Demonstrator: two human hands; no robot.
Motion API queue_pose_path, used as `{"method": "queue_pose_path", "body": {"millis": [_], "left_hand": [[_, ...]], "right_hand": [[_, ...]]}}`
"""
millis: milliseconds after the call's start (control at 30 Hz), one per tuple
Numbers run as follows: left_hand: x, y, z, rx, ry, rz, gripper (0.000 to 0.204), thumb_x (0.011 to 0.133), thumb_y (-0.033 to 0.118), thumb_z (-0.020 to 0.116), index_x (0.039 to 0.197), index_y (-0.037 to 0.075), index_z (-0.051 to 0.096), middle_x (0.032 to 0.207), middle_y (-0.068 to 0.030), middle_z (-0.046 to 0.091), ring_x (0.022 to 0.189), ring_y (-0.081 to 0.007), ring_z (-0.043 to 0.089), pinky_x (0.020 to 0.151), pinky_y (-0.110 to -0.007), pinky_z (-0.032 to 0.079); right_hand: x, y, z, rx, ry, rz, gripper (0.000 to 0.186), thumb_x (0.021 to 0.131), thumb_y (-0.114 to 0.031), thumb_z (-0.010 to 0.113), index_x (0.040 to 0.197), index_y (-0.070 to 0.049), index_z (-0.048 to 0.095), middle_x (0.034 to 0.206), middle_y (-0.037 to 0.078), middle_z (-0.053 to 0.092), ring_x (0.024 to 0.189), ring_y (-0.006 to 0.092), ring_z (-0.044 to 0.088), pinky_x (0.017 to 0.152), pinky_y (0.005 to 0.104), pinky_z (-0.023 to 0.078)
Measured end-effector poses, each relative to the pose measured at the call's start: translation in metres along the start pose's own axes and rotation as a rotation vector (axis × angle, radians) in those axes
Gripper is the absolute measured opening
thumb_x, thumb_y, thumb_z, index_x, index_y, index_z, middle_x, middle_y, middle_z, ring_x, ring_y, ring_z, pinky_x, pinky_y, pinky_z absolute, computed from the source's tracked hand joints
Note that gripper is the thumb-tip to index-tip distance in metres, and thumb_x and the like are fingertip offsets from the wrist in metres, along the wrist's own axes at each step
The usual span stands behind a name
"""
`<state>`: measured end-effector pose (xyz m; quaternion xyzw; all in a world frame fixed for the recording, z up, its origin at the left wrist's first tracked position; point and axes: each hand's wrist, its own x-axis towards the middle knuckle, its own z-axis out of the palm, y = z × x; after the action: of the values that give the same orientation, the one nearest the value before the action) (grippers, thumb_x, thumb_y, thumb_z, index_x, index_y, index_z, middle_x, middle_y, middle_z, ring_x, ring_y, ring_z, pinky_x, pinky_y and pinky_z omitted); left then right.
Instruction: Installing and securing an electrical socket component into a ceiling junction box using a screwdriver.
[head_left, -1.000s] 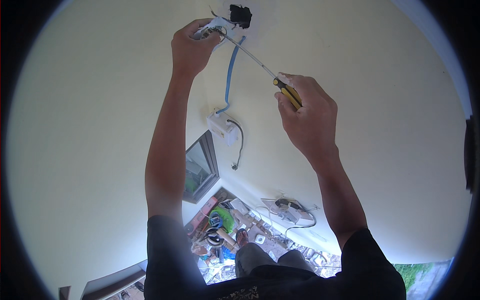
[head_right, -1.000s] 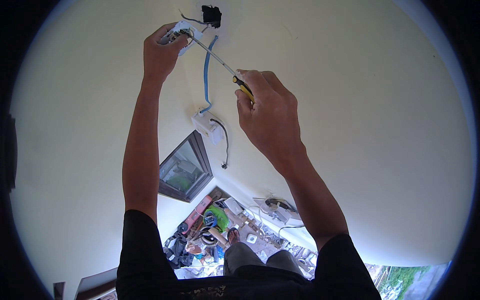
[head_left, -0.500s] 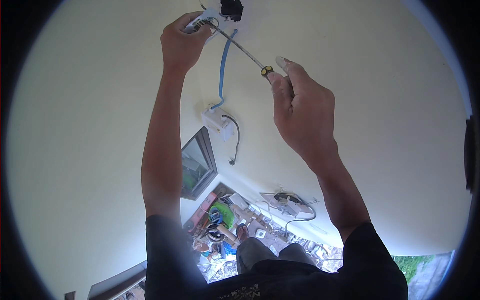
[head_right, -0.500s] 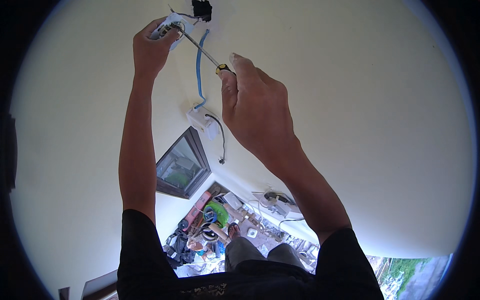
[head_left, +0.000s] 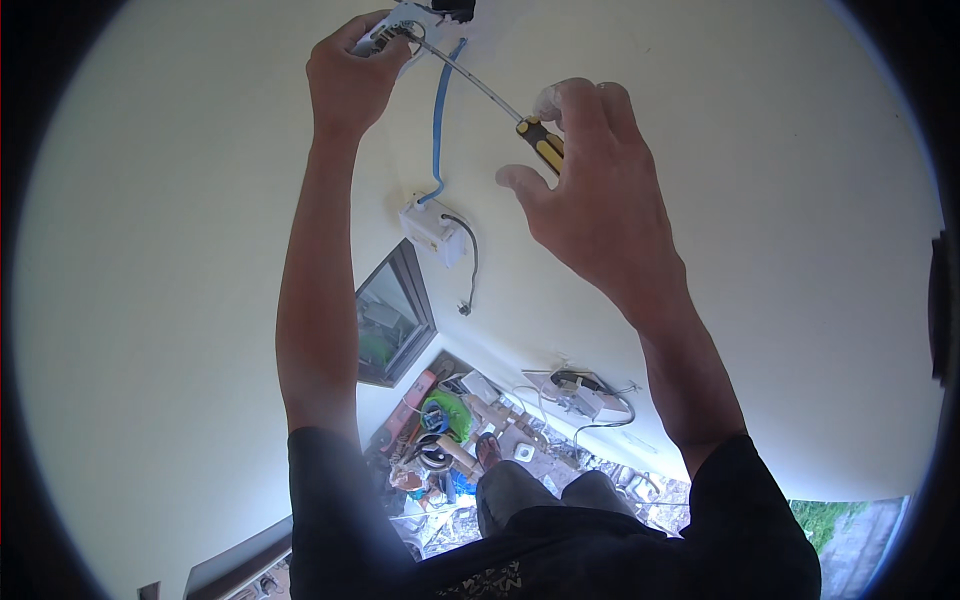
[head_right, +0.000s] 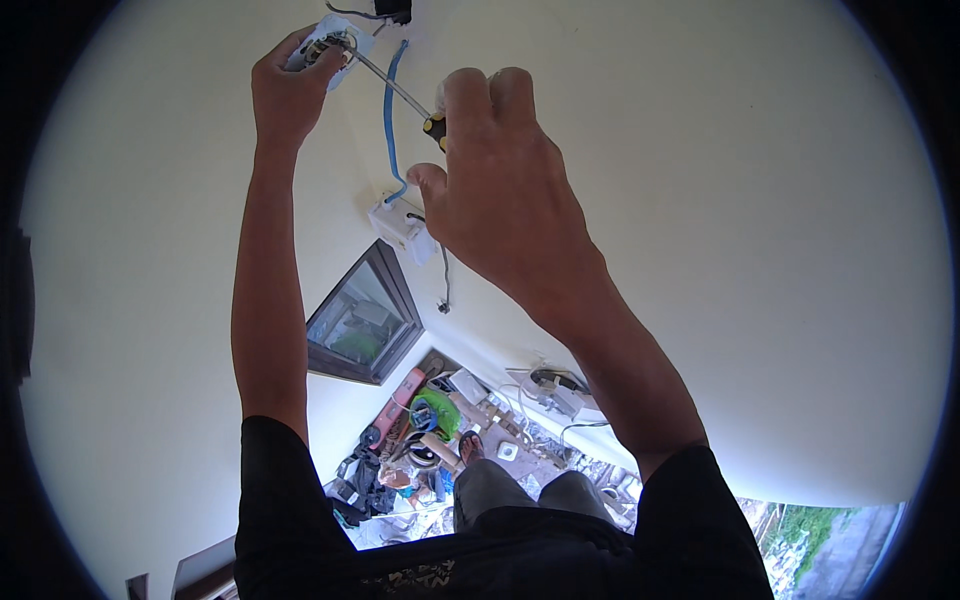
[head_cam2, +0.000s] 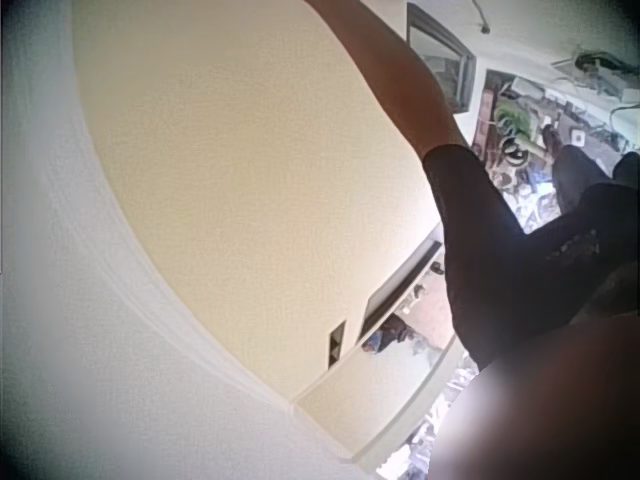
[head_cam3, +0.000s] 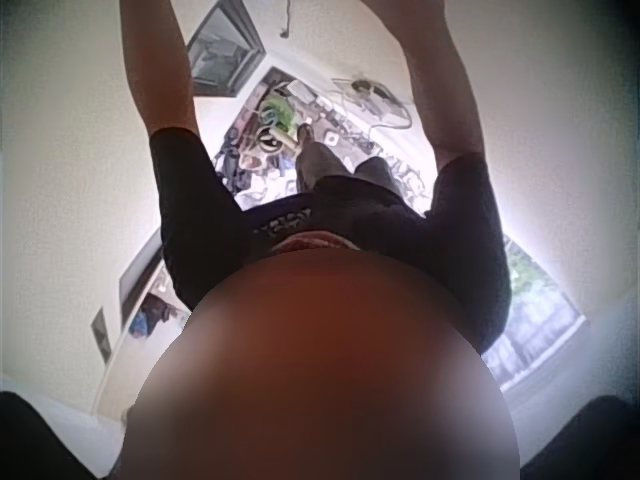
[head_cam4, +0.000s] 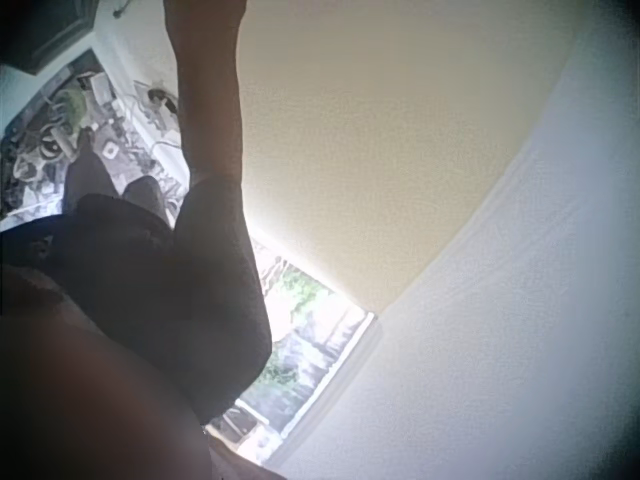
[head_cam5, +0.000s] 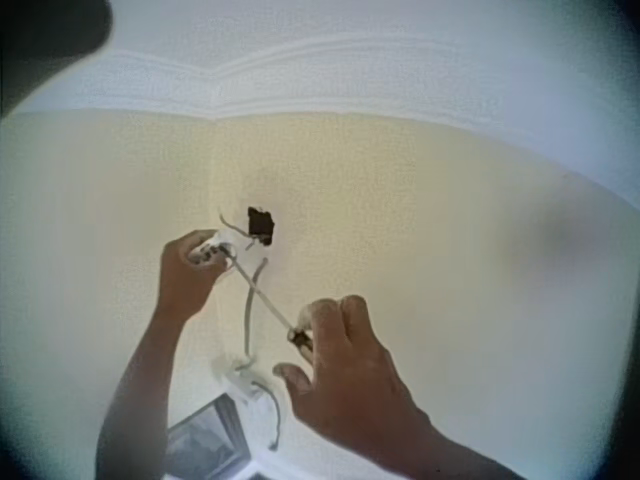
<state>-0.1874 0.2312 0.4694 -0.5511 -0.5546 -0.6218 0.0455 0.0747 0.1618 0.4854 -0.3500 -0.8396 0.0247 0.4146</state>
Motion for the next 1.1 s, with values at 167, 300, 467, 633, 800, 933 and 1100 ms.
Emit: {"method": "queue_pose_path", "body": {"millis": [167,300,467,633,800,933,1100], "left_hand": [[0.002,-0.008,0.004,-0.033,0.024,0.031,0.043,0.084,0.02,0.078,0.123,0.004,0.074,0.098,-0.0103,0.077,0.082,-0.0143,0.073,0.076,-0.027,0.058],[0.004,-0.009,0.001,-0.003,0.002,0.006,0.043,0.083,0.02,0.078,0.123,0.004,0.073,0.098,-0.0109,0.077,0.083,-0.0149,0.073,0.077,-0.028,0.058],[0.004,-0.008,0.003,-0.016,0.044,0.021,0.043,0.083,0.022,0.078,0.122,0.003,0.074,0.096,-0.0092,0.077,0.083,-0.0137,0.073,0.076,-0.027,0.057],[0.002,-0.002,0.002,0.009,0.02,0.049,0.042,0.084,0.023,0.078,0.121,0.004,0.074,0.095,-0.0077,0.078,0.081,-0.0134,0.073,0.074,-0.027,0.057],[-0.001,0.019,0.0,0.01,-0.014,-0.018,0.043,0.084,0.024,0.079,0.121,0.002,0.074,0.096,-0.0079,0.077,0.083,-0.014,0.072,0.078,-0.027,0.056],[-0.002,0.05,-0.006,0.056,-0.037,-0.018,0.024,0.09,0.008,0.071,0.112,0.0,0.074,0.098,-0.0148,0.076,0.085,-0.0221,0.072,0.08,-0.036,0.057],[-0.001,0.05,0.0,0.103,-0.02,-0.021,0.019,0.091,0.006,0.069,0.108,-0.002,0.074,0.094,-0.0127,0.076,0.081,-0.0191,0.071,0.076,-0.034,0.056]], "right_hand": [[0.004,-0.003,-0.011,-0.097,0.025,-0.073,0.027,0.092,-0.011,0.07,0.109,0.006,0.058,0.084,0.025,0.067,0.078,0.0347,0.073,0.068,0.0443,0.058],[0.009,-0.01,-0.01,-0.013,-0.176,0.131,0.028,0.09,-0.01,0.07,0.11,0.007,0.058,0.087,0.026,0.066,0.08,0.0366,0.072,0.07,0.0456,0.058],[0.007,0.006,-0.004,-0.16,-0.01,-0.153,0.03,0.09,-0.01,0.07,0.11,0.009,0.058,0.078,0.026,0.068,0.081,0.0388,0.073,0.073,0.0487,0.058],[0.007,-0.01,-0.012,0.063,-0.145,0.115,0.021,0.089,-0.007,0.069,0.101,0.008,0.059,0.075,0.025,0.068,0.069,0.0384,0.073,0.067,0.0442,0.059],[0.005,-0.008,-0.01,-0.218,-0.032,-0.249,0.021,0.087,-0.005,0.071,0.1,0.01,0.064,0.079,0.027,0.069,0.068,0.0364,0.074,0.061,0.0401,0.061],[0.006,-0.016,-0.012,-0.451,-0.157,-0.365,0.019,0.086,-0.004,0.069,0.099,0.009,0.064,0.079,0.026,0.069,0.071,0.0338,0.076,0.059,0.0392,0.061],[0.03,0.001,-0.02,-0.127,-0.165,-0.198,0.02,0.096,-0.012,0.063,0.108,0.003,0.067,0.091,0.02,0.071,0.071,0.0303,0.072,0.062,0.0395,0.056]]}}
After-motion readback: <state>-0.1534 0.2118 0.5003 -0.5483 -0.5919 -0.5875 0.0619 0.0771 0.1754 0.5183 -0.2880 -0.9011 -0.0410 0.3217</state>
